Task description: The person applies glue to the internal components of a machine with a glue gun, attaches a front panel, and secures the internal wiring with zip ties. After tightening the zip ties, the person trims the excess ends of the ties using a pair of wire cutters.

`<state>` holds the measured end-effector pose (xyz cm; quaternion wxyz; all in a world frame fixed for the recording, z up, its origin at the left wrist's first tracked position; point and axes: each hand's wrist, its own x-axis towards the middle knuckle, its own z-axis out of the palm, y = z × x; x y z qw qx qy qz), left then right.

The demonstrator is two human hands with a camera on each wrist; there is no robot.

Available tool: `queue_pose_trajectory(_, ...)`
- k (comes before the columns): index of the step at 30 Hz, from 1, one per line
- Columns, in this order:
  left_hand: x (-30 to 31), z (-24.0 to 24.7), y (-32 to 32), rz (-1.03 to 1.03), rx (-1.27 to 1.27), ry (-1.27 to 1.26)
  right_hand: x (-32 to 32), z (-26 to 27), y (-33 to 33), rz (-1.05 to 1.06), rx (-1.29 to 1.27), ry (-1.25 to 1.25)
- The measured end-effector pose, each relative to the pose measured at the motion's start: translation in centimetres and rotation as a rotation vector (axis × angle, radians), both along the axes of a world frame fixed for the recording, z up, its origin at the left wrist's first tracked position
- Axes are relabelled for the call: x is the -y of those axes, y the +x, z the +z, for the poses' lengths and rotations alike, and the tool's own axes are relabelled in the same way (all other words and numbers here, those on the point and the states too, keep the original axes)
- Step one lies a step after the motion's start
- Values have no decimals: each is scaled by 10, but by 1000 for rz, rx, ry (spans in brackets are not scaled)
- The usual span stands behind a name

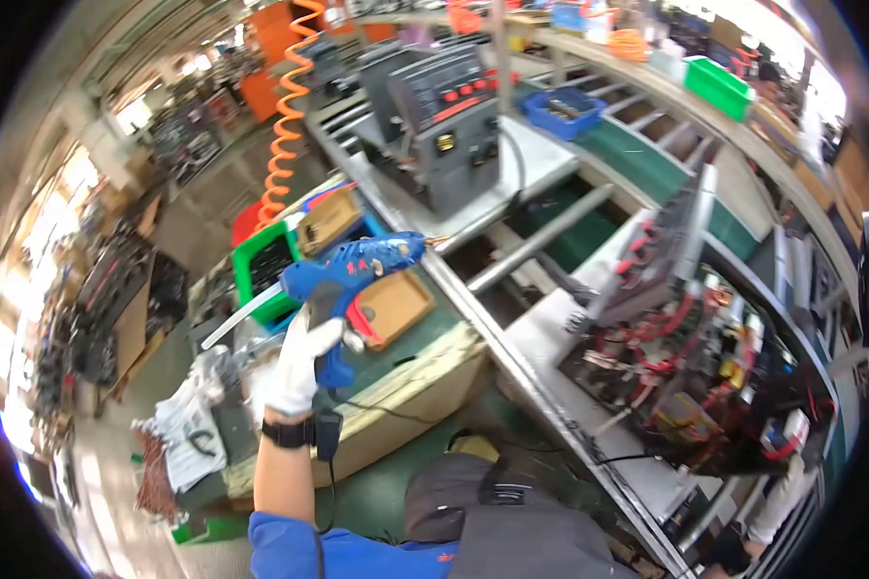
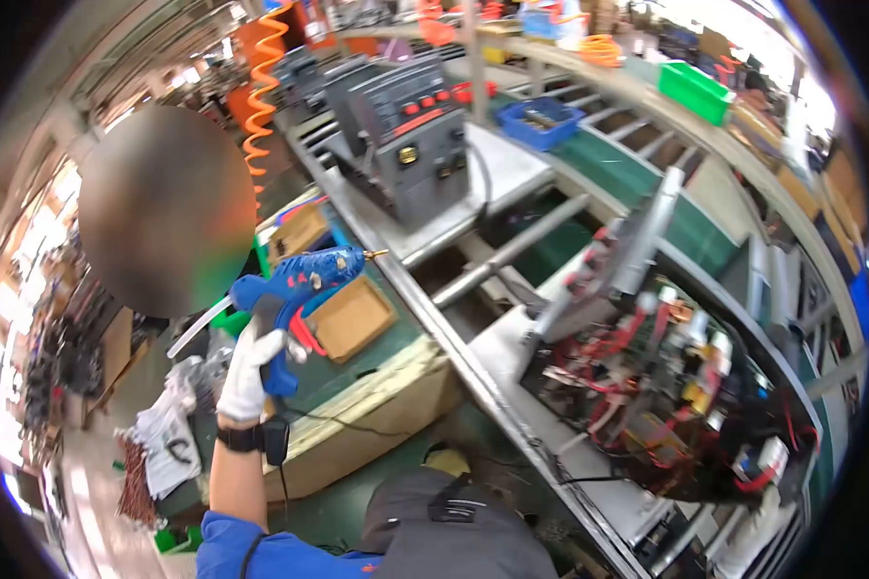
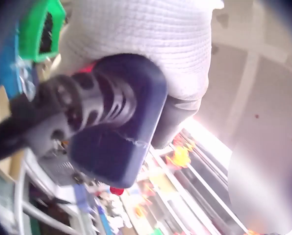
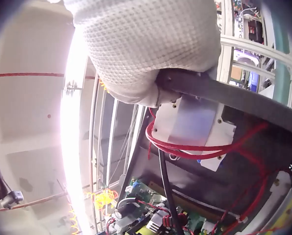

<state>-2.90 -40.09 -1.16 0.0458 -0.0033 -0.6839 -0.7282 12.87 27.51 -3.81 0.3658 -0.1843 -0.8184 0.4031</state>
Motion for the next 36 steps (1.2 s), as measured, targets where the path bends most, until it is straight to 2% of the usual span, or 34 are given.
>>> queue_pose_trajectory(2,59,-47,-15,86,138,112,-47,-17,16,-23,182,204)
queue_pose_trajectory(3,83,-74,-22,125,201,157,-35,-19,10,59,-118,-131)
queue_pose_trajectory(4,95,-89,-26,115,205,163,-37,-21,10,50,-115,-123)
queue_pose_trajectory(6,101,-118,-36,102,294,234,-53,-17,32,-61,268,397)
queue_pose_trajectory(7,100,-129,-41,89,358,253,5,4,10,-31,74,48)
queue_pose_trajectory(8,92,-135,-46,62,405,225,-17,-7,6,-84,-59,-133)
queue_pose_trajectory(9,83,-143,-52,90,439,180,-35,-27,18,-135,-211,-452)
queue_pose_trajectory(10,97,-168,-54,87,496,168,31,13,-11,23,-147,-315)
queue_pose_trajectory(11,112,-199,-61,-15,429,198,56,29,-15,-59,-62,-305)
queue_pose_trajectory(12,93,-183,-61,10,434,117,68,38,-14,-156,10,-299)
queue_pose_trajectory(13,100,-195,-59,81,462,57,74,38,-25,-4,-178,-358)
queue_pose_trajectory(14,91,-181,-56,97,519,-8,81,51,-28,-110,-84,-299)
queue_pose_trajectory(16,116,-199,-57,106,415,-278,58,42,-29,-6,-199,-49)
queue_pose_trajectory(17,135,-206,-58,133,336,-511,62,45,-30,7,-234,-78)
queue_pose_trajectory(18,146,-202,-62,171,489,-599,63,47,-32,34,-267,-110)
queue_pose_trajectory(20,177,-219,-72,260,441,-1095,60,46,-32,78,-283,-166)
queue_pose_trajectory(21,178,-218,-69,261,429,-1110,57,42,-33,58,-279,-95)
queue_pose_trajectory(22,176,-219,-69,362,84,-1395,52,38,-31,38,-276,-23)
queue_pose_trajectory(23,175,-220,-68,457,-284,-1648,37,31,-22,91,-281,-94)
queue_pose_trajectory(24,101,-163,-77,23,-15,-1291,48,36,-28,-1,-220,100)
queue_pose_trajectory(25,-28,-65,-44,-168,110,-986,51,38,-29,33,-249,49)
queue_pose_trajectory(26,-77,-61,-39,-259,80,-886,51,39,-29,70,-280,3)
queue_pose_trajectory(27,-137,-41,-27,-504,58,-777,47,34,-31,55,-295,108)
queue_pose_trajectory(28,-175,-60,-21,-590,19,-737,46,32,-32,107,-327,-22)
queue_pose_trajectory(30,-265,-63,0,-841,-28,-837,40,21,-33,63,-369,167)
queue_pose_trajectory(31,-301,-69,9,-902,-4,-925,44,27,-29,59,-286,24)
queue_pose_trajectory(32,-323,-101,9,-972,-201,-1031,48,34,-28,83,-309,-22)
queue_pose_trajectory(33,-346,-108,18,-1032,-60,-1051,49,37,-29,84,-315,-30)
queue_pose_trajectory(34,-363,-116,26,-1001,-231,-977,51,38,-28,83,-316,-44)
queue_pose_trajectory(36,-376,-138,31,-1002,-170,-863,42,27,-30,69,-316,-4)
